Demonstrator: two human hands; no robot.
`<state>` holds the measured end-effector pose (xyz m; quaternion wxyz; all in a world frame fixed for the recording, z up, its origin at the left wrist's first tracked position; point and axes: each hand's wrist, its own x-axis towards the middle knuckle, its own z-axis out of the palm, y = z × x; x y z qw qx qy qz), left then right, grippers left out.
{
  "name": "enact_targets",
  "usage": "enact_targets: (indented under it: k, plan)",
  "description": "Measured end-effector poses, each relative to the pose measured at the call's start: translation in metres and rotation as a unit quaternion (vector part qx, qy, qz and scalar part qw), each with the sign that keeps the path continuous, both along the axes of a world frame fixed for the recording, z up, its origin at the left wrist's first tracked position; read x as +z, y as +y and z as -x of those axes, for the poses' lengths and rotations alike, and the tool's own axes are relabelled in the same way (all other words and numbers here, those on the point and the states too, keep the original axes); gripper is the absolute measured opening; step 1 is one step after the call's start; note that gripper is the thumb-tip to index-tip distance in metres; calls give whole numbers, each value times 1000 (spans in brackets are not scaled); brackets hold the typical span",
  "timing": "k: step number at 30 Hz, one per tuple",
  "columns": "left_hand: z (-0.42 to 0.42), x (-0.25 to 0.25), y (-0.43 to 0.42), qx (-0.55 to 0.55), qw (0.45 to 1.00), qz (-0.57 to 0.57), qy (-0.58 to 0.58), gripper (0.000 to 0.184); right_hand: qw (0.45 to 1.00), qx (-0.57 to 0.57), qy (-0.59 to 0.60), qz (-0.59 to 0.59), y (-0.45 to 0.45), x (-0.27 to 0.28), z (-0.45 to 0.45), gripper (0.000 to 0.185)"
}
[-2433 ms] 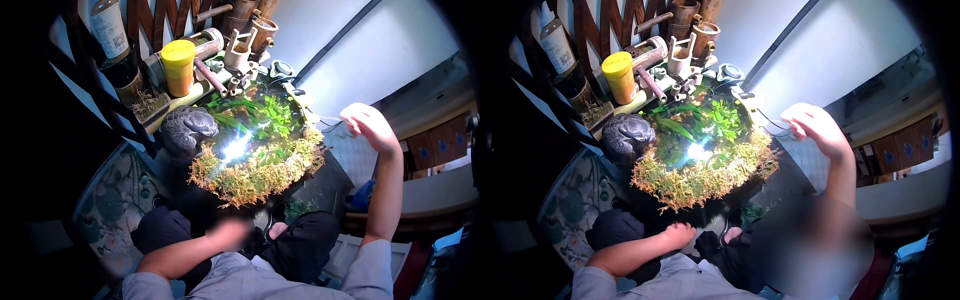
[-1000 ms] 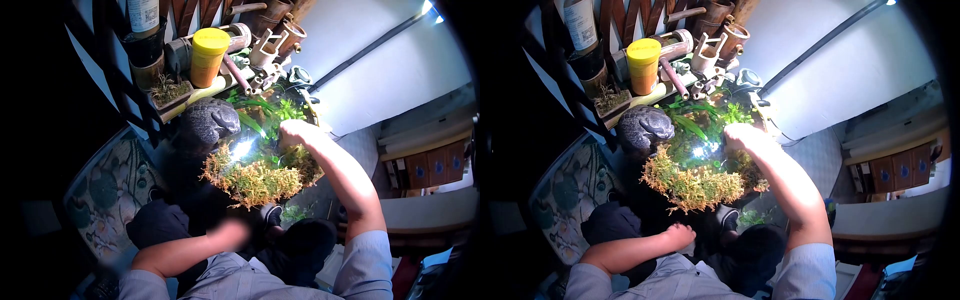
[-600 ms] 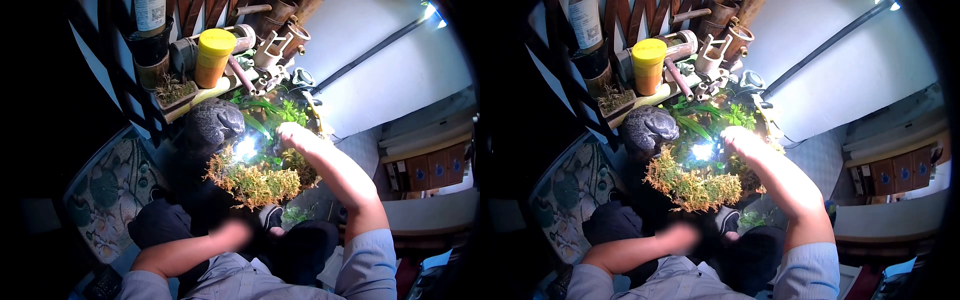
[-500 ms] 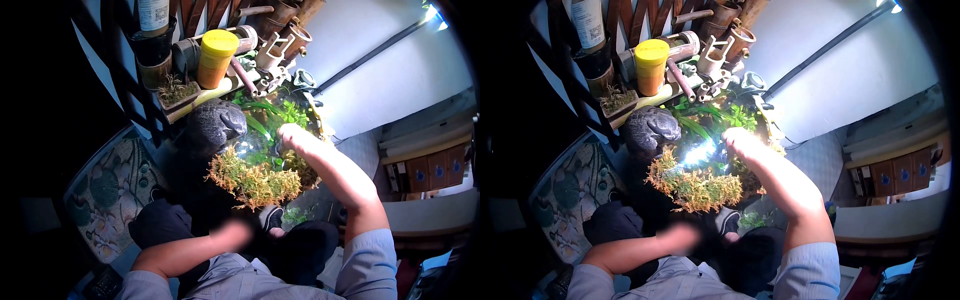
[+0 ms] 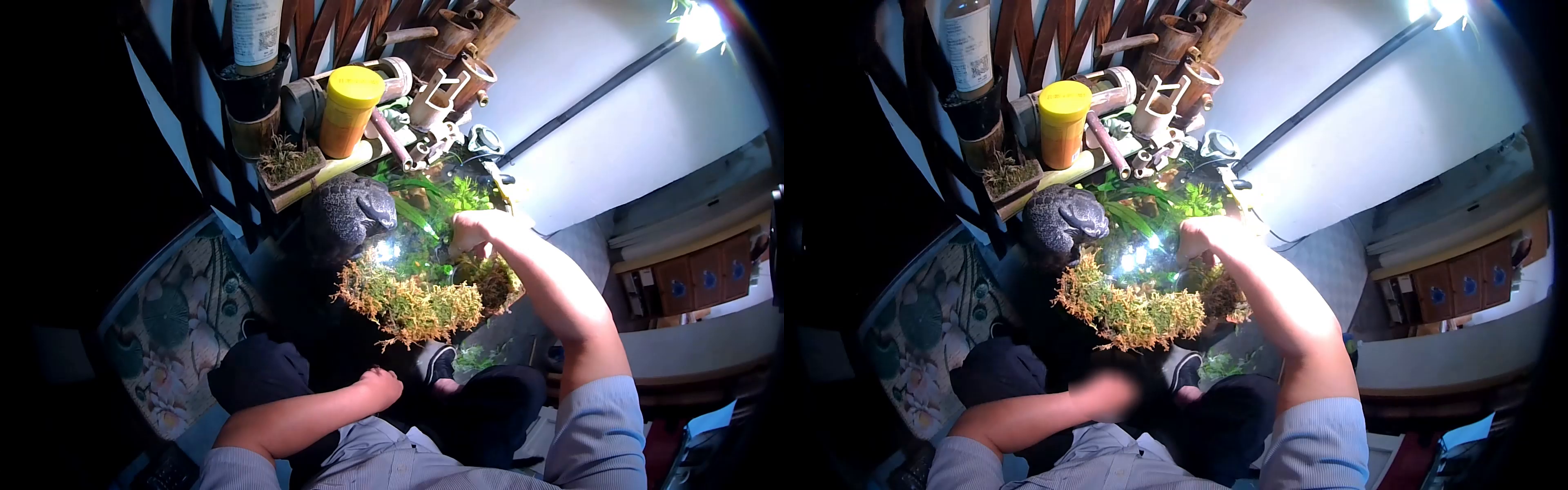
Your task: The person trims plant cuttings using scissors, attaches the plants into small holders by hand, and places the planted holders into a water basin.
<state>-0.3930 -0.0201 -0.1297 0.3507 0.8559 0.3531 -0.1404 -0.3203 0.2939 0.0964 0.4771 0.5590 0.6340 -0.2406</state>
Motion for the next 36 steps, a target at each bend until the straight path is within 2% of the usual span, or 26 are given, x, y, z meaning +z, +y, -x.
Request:
enact_targets:
  k: [1,4,8,11,13,17,18,19,21,22,23,24,26,27,30,31,33,36]
  plan:
    - [1,2,0,0,1000,-1,-1,27,999,1,36,15,-6,16,3,35]
    - [2,5,3,21,999,-26,-29,27,991,-47,126,22,4,18,-17,68]
    - [4,13,8,15,1000,-7,-5,28,974,-137,171,54,19,25,-40,88]
    - [2,-2,6,24,1000,-3,1,29,973,-153,154,79,16,45,-36,82]
    - [4,3,10,28,1000,-9,0,30,947,-180,244,103,10,59,-41,83]
    - [10,16,18,31,999,32,-23,35,926,-203,311,69,2,80,-52,81]
    - [11,17,18,39,998,36,-30,37,916,-210,338,51,-1,86,-57,73]
    - [11,15,18,38,998,34,-31,37,916,-211,339,48,-1,88,-63,73]
    - [8,10,17,32,999,32,5,39,872,-249,416,67,0,91,-76,63]
    - [12,32,20,30,999,30,5,39,872,-233,425,69,-7,101,-74,55]
    - [16,56,20,23,999,12,38,38,871,-235,425,66,-7,102,-79,55]
    - [19,75,22,16,997,-7,72,38,846,-241,469,75,-6,101,-87,56]
    - [21,80,25,6,998,-7,68,37,805,-229,540,93,-5,102,-100,60]
    - [21,82,24,-2,998,-5,65,36,804,-230,541,90,-8,105,-103,60]
    - [21,84,24,-4,998,-7,65,34,724,-294,610,131,-14,113,-109,60]
    - [21,83,24,-6,998,-10,65,34,723,-294,611,128,-16,114,-112,60]
    - [20,80,25,-18,997,-5,76,32,657,-301,681,118,-21,116,-118,59]
    - [20,70,26,-45,995,0,88,31,644,-314,692,93,-14,112,-134,57]
